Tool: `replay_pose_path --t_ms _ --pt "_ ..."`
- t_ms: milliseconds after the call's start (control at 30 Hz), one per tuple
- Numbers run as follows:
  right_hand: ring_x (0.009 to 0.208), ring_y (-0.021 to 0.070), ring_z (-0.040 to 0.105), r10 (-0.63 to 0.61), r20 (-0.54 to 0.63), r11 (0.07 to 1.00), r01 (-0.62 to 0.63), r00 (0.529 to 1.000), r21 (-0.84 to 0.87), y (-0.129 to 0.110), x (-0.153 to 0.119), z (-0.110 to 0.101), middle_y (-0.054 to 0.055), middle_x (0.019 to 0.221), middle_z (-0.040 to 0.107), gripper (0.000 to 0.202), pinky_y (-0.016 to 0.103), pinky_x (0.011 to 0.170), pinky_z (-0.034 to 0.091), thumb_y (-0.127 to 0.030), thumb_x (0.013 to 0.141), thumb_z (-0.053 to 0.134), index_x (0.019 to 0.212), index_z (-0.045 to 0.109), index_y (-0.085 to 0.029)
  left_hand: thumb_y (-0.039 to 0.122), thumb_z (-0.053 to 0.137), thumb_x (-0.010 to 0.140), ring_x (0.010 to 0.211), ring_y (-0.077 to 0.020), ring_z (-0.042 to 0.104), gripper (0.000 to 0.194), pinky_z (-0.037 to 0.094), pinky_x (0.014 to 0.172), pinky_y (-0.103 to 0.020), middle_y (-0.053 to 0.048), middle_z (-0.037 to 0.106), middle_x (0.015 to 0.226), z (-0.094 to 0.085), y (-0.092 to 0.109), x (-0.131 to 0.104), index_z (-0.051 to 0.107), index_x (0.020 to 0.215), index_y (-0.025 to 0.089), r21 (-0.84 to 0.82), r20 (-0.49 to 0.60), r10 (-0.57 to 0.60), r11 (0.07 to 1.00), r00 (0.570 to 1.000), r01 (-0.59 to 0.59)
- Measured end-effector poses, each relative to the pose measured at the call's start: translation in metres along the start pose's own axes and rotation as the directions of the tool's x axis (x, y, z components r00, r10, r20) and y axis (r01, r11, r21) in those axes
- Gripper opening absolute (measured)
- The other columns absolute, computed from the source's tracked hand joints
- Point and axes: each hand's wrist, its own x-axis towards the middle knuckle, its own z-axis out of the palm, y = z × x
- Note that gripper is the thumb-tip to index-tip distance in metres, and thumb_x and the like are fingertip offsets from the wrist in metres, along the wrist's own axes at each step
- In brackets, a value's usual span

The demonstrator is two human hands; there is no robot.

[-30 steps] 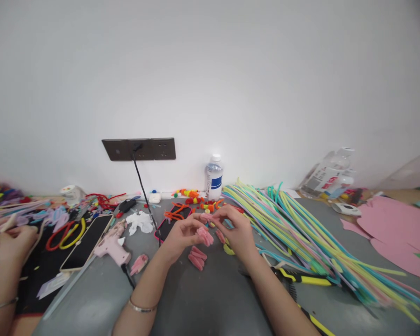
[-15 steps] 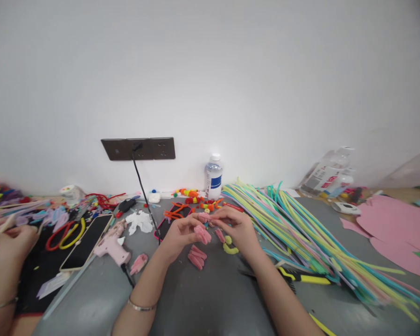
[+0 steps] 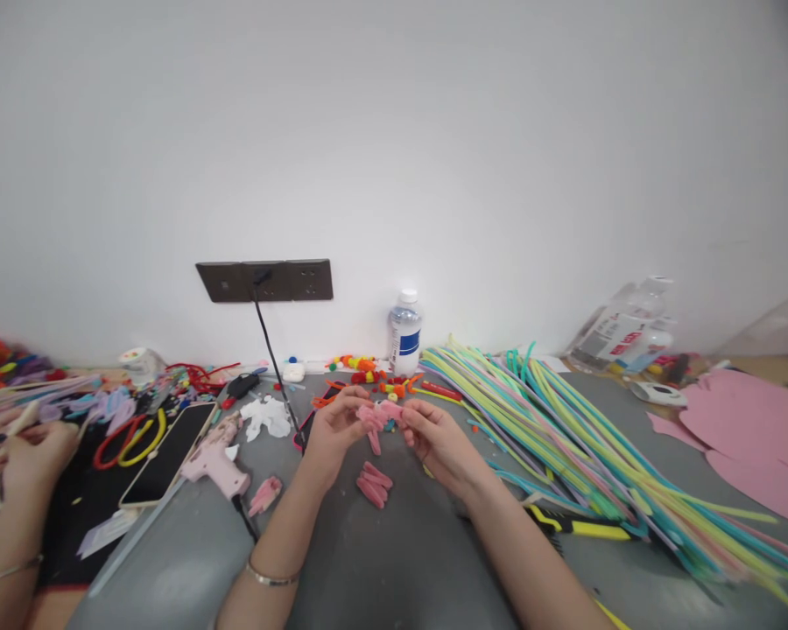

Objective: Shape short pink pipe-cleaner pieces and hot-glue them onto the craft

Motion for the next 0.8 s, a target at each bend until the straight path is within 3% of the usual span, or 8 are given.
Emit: replay_pose_path --t_ms 233,800 --pt "0.045 0.0069 0.043 0.060 0.042 0.998 -0.060 0.997 -0.002 0.0015 -0.0037 0.0089 -0.005 0.052 0.057 0.040 0.020 0.046 0.036 -0.045 0.051 0.094 0.060 0.066 -0.018 0.025 0.091 0.060 0.098 -0.0216 0.055 0.020 0.046 0.083 -0.030 -0.006 0.057 0.097 -0.0007 0.0002 0.0005 0.079 0.075 0.020 0.065 0.032 0.037 0.997 0.999 -0.039" --pt "0.047 0.0073 0.049 0.025 0.040 0.996 -0.021 0.999 -0.089 0.0029 -0.0036 0.0095 -0.005 0.056 0.061 0.041 0.022 0.050 0.038 -0.042 0.054 0.094 0.060 0.062 -0.017 0.030 0.091 0.062 0.098 -0.0224 0.056 0.018 0.043 0.092 -0.034 -0.006 0.059 0.095 -0.0026 0.0021 0.0008 0.081 0.075 0.022 0.157 0.083 0.113 0.980 0.990 -0.125"
